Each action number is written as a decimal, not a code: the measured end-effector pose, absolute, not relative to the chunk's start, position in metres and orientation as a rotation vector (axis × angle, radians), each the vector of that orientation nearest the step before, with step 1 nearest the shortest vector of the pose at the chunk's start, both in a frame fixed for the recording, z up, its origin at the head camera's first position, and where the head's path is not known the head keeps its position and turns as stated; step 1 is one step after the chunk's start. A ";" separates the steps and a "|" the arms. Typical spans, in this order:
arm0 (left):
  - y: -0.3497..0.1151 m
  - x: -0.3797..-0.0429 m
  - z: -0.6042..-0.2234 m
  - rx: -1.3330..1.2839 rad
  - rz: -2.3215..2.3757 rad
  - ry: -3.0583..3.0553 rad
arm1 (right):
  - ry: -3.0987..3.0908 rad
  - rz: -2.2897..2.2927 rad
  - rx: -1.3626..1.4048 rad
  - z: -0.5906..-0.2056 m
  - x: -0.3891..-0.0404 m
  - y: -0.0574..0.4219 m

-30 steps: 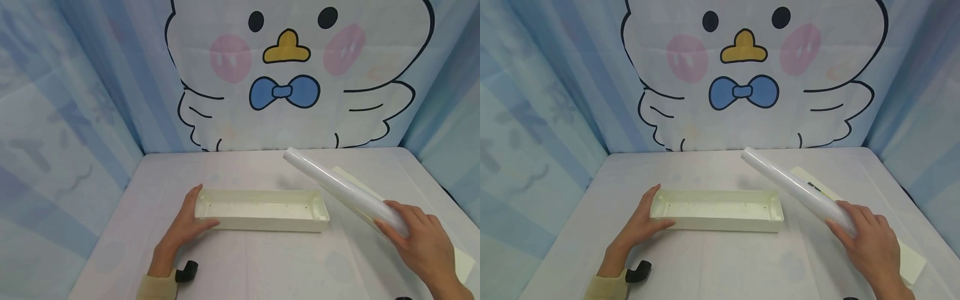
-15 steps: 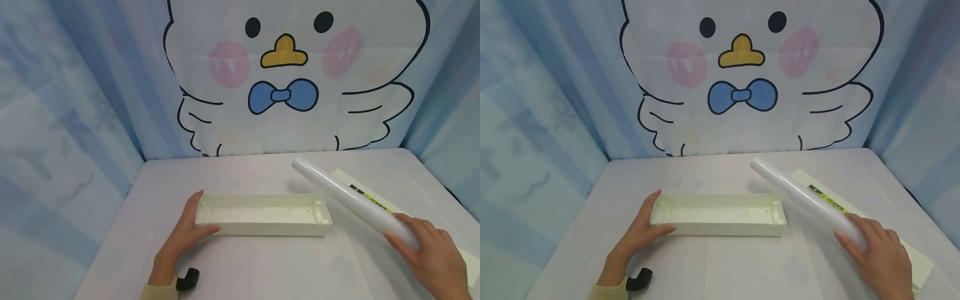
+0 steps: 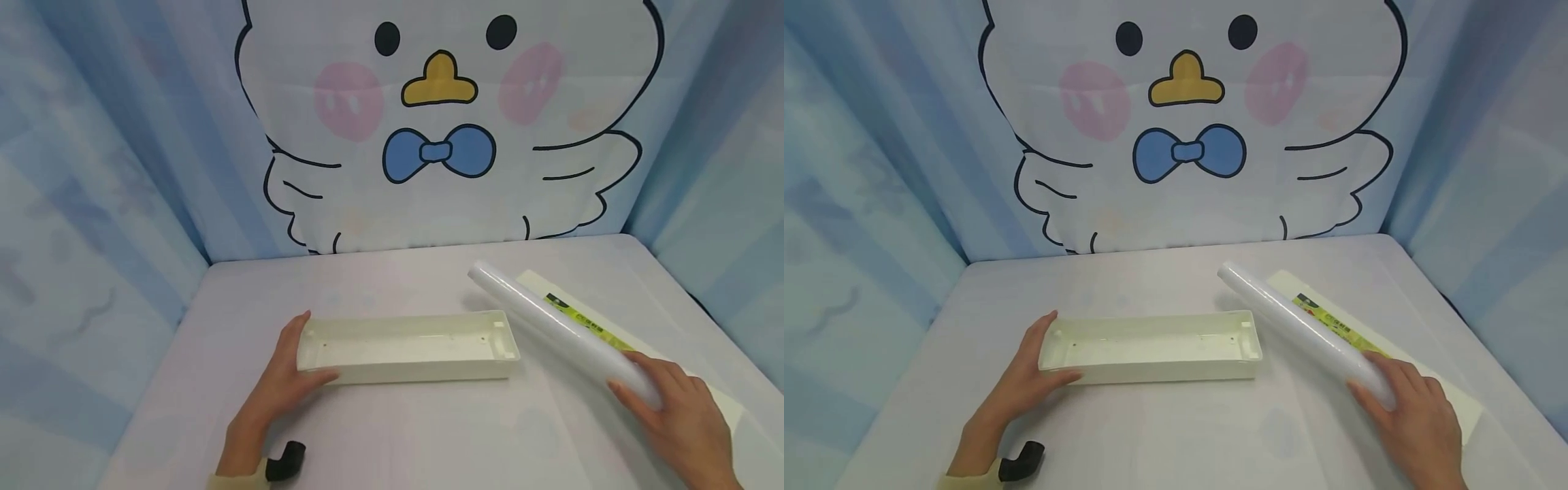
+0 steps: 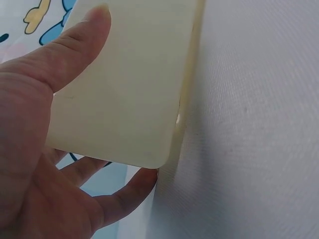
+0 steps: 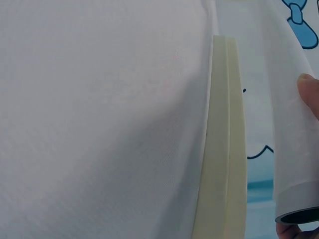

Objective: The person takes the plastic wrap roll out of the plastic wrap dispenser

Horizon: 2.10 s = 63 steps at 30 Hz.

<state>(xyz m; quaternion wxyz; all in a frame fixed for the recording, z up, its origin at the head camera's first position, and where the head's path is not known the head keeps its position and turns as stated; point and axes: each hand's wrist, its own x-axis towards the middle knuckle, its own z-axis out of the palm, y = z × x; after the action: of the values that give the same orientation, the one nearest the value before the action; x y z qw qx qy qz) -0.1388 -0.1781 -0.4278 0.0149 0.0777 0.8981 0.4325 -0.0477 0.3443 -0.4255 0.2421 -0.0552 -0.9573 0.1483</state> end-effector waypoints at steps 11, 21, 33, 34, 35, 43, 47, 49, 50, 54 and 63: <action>-0.184 -0.135 -0.422 0.227 1.402 2.749 | -2.619 0.381 -0.182 -0.433 -0.043 0.347; -0.197 -0.132 -0.421 0.271 1.391 2.773 | -2.637 0.391 -0.178 -0.437 -0.042 0.342; -0.194 -0.137 -0.426 0.265 1.400 2.746 | -2.768 0.371 -0.304 -0.439 -0.036 0.346; -0.193 -0.137 -0.426 0.265 1.394 2.748 | -2.770 0.372 -0.301 -0.439 -0.035 0.346; -0.192 -0.137 -0.426 0.264 1.386 2.752 | -2.772 0.375 -0.295 -0.440 -0.035 0.347; -0.191 -0.136 -0.426 0.298 1.364 2.777 | -2.780 0.414 -0.257 -0.441 -0.032 0.349; -0.191 -0.135 -0.426 0.294 1.367 2.766 | -2.808 0.420 -0.264 -0.441 -0.033 0.349; -0.191 -0.136 -0.426 0.293 1.368 2.763 | -2.814 0.419 -0.250 -0.441 -0.032 0.350; -0.191 -0.136 -0.427 0.292 1.367 2.763 | -2.818 0.420 -0.245 -0.442 -0.031 0.350; -0.191 -0.136 -0.427 0.294 1.364 2.760 | -2.844 0.414 -0.253 -0.443 -0.031 0.352; -0.193 -0.137 -0.426 0.320 1.378 2.750 | -2.959 0.408 -0.300 -0.441 -0.031 0.352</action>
<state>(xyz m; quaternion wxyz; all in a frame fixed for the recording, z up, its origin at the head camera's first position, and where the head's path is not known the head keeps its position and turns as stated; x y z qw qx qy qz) -0.1371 -0.1929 -0.4263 0.0242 0.1036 0.8889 0.4455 -0.0307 0.3525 -0.4411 0.0699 -0.0995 -0.9833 0.1357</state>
